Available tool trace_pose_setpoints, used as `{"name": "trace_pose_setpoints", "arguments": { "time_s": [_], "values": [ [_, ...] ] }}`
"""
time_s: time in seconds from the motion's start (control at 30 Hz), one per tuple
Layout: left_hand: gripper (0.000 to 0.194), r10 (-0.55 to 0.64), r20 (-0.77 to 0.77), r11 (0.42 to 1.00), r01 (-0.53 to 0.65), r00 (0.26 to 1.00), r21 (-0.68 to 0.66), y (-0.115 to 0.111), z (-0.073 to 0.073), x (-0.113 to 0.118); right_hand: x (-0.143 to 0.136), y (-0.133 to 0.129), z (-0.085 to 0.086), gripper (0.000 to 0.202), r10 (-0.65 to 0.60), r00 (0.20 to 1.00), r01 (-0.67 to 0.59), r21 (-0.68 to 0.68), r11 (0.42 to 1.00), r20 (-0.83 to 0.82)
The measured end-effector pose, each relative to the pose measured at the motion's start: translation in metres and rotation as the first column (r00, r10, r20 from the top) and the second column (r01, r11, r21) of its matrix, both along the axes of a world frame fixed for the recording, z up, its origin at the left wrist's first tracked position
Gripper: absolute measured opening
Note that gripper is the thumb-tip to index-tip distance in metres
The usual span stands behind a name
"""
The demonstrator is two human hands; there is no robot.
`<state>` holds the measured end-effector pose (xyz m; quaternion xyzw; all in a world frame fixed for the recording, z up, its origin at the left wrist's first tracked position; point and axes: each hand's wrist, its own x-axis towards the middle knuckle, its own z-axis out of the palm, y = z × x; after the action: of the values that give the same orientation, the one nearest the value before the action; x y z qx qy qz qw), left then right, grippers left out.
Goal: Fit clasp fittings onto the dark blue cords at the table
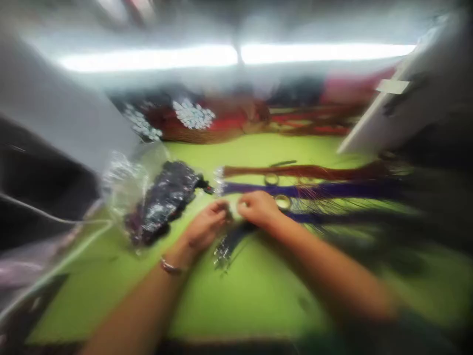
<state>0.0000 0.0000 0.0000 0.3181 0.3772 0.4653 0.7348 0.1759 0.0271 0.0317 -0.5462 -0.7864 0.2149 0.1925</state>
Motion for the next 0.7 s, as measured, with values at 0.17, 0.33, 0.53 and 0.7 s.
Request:
{"name": "trace_pose_setpoints", "arguments": {
  "time_s": [0.17, 0.33, 0.53, 0.7],
  "values": [
    [0.028, -0.014, -0.023, 1.0, 0.014, 1.0, 0.017, -0.004, 0.001, 0.002, 0.001, 0.0, -0.001, 0.024, 0.02, 1.0, -0.02, -0.003, 1.0, 0.024],
    [0.03, -0.009, -0.138, 0.994, 0.024, 0.99, 0.106, -0.005, -0.006, 0.002, 0.003, 0.001, 0.001, 0.023, 0.023, 0.999, -0.022, -0.034, 0.999, 0.045],
    [0.03, 0.083, -0.431, 0.947, 0.064, 0.898, 0.316, -0.004, -0.013, 0.007, 0.004, 0.006, -0.001, 0.018, 0.082, 0.995, -0.091, -0.155, 0.984, -0.063],
    [0.032, 0.045, -0.311, 0.97, 0.033, 0.949, 0.24, -0.004, -0.017, 0.005, 0.007, 0.012, -0.008, 0.016, 0.045, 0.938, -0.138, -0.252, 0.958, -0.345]
  ]
}}
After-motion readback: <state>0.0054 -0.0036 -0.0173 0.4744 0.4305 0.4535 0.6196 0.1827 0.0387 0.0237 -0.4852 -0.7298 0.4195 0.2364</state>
